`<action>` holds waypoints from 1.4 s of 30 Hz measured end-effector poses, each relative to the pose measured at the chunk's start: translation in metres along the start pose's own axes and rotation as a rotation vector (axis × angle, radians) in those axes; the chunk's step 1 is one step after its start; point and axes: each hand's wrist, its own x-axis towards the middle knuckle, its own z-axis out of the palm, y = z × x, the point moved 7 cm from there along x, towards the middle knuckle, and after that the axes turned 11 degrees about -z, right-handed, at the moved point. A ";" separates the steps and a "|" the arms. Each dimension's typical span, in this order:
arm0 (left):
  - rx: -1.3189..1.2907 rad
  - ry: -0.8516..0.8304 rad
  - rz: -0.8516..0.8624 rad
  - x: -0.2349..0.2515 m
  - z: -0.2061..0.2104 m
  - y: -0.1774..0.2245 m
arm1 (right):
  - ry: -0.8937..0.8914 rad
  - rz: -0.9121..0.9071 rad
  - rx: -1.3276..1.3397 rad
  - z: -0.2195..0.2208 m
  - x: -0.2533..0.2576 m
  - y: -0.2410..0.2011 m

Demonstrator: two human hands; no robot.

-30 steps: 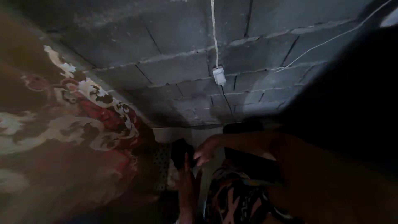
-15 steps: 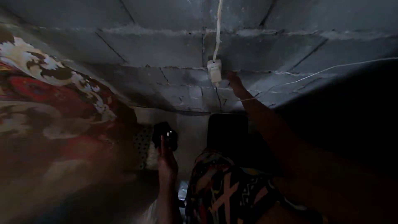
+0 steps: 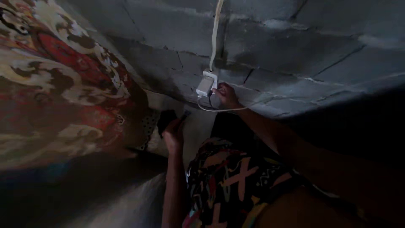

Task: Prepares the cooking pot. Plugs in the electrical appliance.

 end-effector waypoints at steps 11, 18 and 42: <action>-0.088 0.124 0.031 -0.005 -0.004 0.004 | -0.280 -0.172 0.142 0.072 -0.027 -0.097; -0.053 0.205 0.017 -0.010 -0.024 0.015 | -0.367 -0.111 0.016 0.082 -0.028 -0.116; 0.079 0.268 0.090 -0.014 -0.021 0.030 | -0.460 -0.155 -0.135 0.074 -0.029 -0.134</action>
